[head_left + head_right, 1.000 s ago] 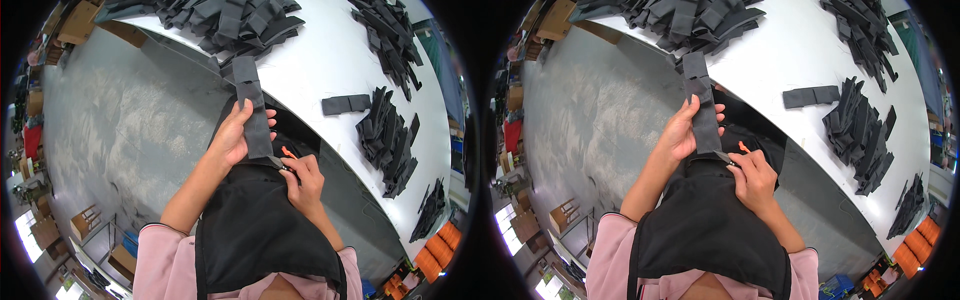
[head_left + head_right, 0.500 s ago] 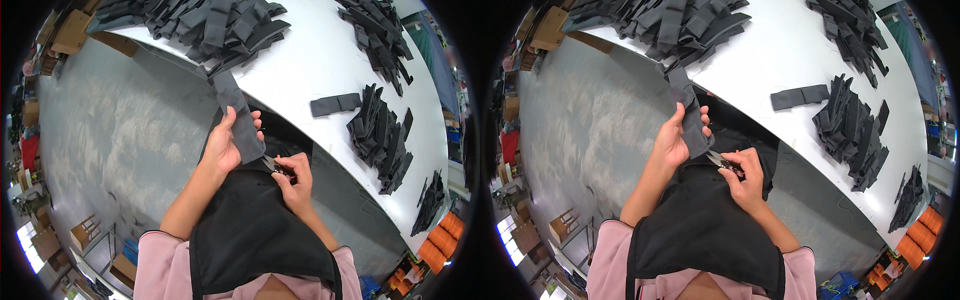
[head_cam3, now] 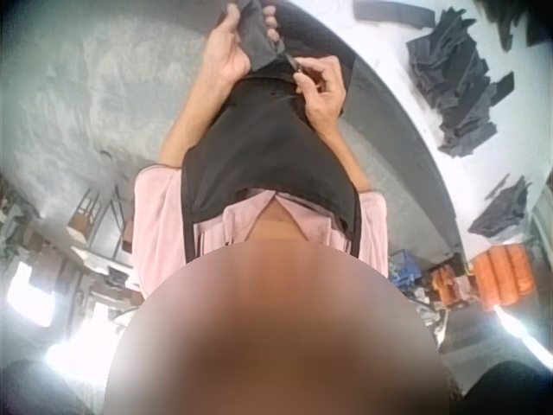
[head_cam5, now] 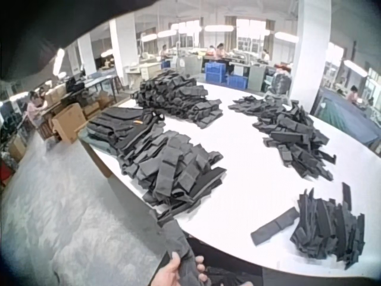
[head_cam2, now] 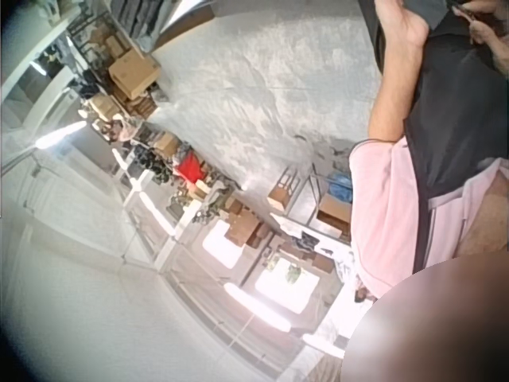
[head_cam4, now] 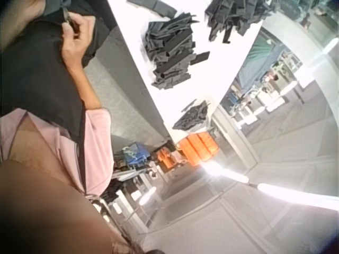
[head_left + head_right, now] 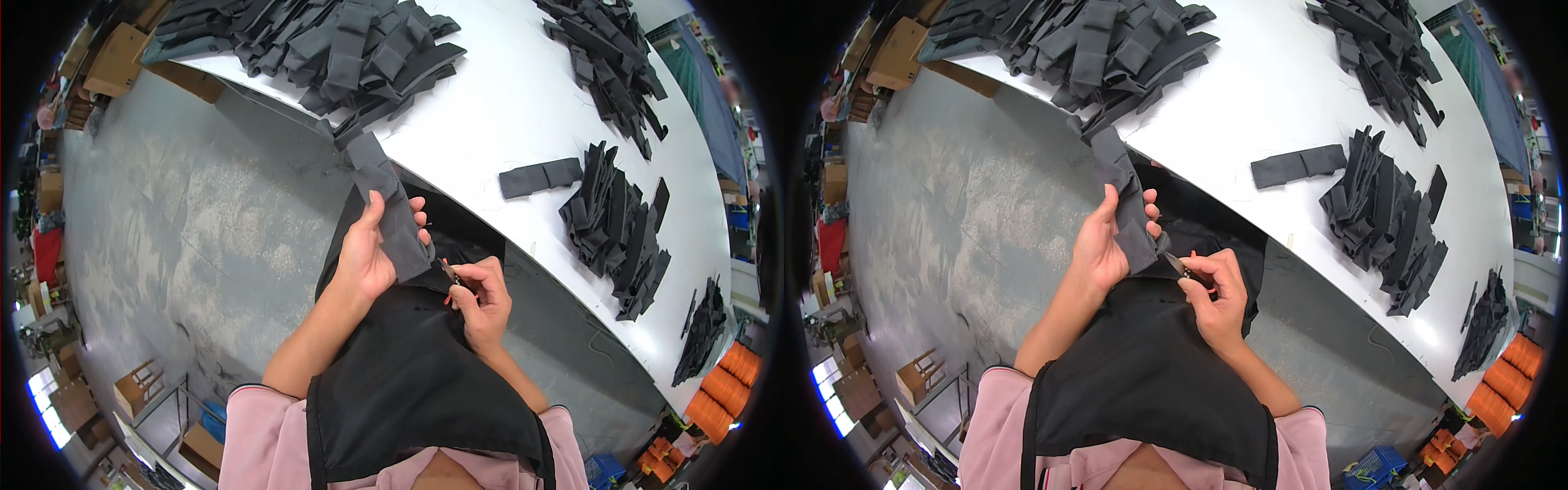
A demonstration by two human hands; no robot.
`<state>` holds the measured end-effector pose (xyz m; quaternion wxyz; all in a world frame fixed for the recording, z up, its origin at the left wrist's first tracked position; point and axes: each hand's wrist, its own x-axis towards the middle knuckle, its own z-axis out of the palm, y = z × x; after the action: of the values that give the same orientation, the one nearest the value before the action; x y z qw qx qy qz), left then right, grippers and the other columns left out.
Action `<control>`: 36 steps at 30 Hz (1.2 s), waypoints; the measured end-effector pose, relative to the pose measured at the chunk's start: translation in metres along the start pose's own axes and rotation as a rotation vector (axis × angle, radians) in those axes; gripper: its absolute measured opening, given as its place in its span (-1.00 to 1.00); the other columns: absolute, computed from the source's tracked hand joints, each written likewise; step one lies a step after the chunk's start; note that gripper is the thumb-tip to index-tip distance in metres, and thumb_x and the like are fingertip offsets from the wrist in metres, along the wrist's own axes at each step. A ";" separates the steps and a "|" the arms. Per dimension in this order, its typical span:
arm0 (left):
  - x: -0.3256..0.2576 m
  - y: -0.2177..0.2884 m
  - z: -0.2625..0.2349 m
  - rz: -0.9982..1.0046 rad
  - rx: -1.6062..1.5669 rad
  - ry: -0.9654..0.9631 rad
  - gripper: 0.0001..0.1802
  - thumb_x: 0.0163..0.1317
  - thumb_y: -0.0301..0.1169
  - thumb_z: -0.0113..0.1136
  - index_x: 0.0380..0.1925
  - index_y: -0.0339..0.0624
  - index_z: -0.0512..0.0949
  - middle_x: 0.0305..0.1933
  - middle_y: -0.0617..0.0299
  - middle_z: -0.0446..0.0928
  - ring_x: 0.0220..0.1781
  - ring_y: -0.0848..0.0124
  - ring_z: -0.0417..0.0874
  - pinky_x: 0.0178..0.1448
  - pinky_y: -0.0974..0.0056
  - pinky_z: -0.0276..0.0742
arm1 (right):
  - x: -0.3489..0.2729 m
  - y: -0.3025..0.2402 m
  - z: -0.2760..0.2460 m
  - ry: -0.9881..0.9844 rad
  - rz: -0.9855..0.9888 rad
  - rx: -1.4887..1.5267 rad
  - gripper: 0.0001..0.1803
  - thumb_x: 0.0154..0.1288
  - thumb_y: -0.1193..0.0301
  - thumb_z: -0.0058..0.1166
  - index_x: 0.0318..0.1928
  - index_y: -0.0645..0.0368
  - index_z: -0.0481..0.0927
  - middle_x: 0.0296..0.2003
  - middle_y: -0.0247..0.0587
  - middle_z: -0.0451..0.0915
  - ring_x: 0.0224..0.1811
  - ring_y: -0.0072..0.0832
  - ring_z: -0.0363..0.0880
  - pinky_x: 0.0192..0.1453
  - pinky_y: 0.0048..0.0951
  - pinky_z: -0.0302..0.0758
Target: The recorder is using scissors to trim or cut small pieces of black fabric or synthetic material at a workstation.
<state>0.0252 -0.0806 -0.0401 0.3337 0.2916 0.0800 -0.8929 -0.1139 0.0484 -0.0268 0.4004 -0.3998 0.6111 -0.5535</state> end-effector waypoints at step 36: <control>-0.008 -0.001 0.027 0.332 0.716 0.063 -0.56 0.38 -0.12 -0.01 0.12 -0.13 0.30 -0.15 0.01 0.58 -0.34 0.37 0.66 -0.32 0.31 0.64 | 0.029 -0.034 0.002 -0.073 -0.534 -0.948 -0.61 -0.14 0.54 0.33 -0.18 0.10 0.62 -0.36 -0.32 0.47 -0.49 -0.39 0.41 -0.43 -0.42 0.36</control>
<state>0.0164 -0.0846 -0.0133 0.3481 0.4257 -0.2748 -0.7887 -0.1205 0.0185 0.0058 0.0429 -0.6968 0.6566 -0.2854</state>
